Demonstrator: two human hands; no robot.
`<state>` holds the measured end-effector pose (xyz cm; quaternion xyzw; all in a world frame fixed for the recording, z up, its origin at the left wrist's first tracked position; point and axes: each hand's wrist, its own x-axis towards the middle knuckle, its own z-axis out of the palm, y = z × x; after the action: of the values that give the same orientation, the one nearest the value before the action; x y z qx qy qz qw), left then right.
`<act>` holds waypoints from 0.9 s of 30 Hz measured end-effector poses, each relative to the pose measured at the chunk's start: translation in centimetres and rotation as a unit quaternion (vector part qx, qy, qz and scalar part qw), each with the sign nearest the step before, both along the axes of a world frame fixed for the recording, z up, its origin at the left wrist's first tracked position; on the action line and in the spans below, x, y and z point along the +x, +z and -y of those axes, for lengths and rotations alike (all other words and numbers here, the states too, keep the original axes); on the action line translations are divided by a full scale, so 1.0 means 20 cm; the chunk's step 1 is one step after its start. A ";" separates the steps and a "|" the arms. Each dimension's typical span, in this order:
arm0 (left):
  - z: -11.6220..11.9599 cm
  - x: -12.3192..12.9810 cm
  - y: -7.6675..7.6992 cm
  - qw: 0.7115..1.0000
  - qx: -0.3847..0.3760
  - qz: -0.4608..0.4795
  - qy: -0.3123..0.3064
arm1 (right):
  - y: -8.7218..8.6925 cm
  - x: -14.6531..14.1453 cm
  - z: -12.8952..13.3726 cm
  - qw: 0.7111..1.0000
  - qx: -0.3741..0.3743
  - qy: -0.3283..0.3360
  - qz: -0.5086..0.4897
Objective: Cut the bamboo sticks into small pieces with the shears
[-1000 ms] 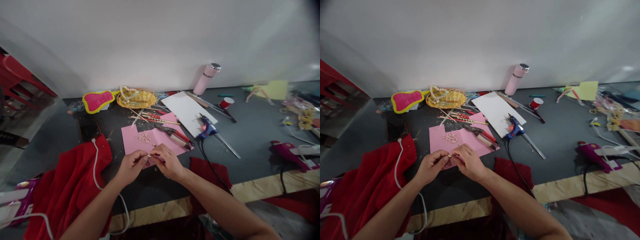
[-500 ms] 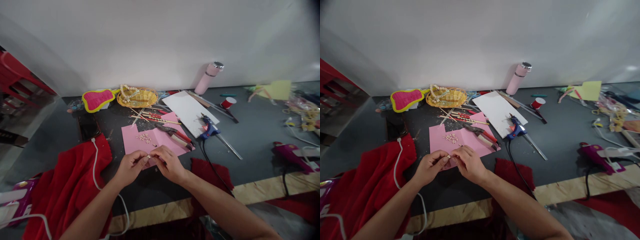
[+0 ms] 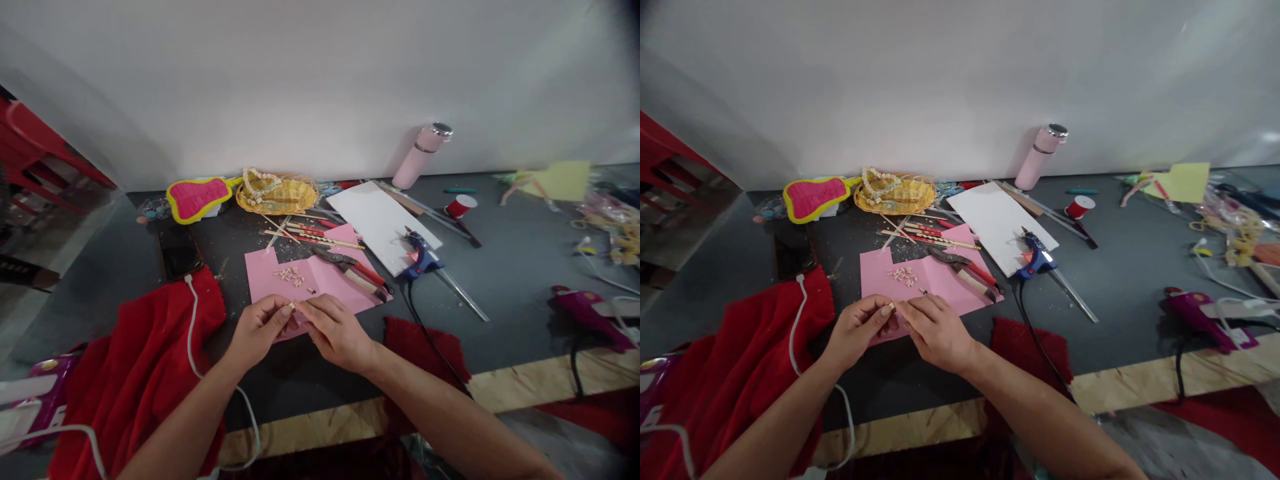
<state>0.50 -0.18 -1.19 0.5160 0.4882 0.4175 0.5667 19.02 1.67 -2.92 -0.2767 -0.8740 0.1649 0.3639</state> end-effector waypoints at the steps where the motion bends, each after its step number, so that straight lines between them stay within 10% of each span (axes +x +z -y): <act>1: 0.00 0.00 0.00 1.000 0.004 -0.003 -0.001 | 0.00 0.00 0.00 1.000 0.008 -0.001 0.008; 12: 0.00 0.00 -0.01 0.991 0.055 -0.118 -0.014 | 0.00 0.00 0.00 0.993 -0.108 -0.004 -0.053; 27: 0.02 0.01 -0.04 0.905 0.247 -0.337 -0.085 | 0.01 0.00 0.00 0.973 -0.218 -0.026 -0.063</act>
<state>0.70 -0.58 -1.92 0.7889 0.4854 0.2764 0.2562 19.02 1.59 -2.68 -0.3610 -0.7846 0.3594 0.3535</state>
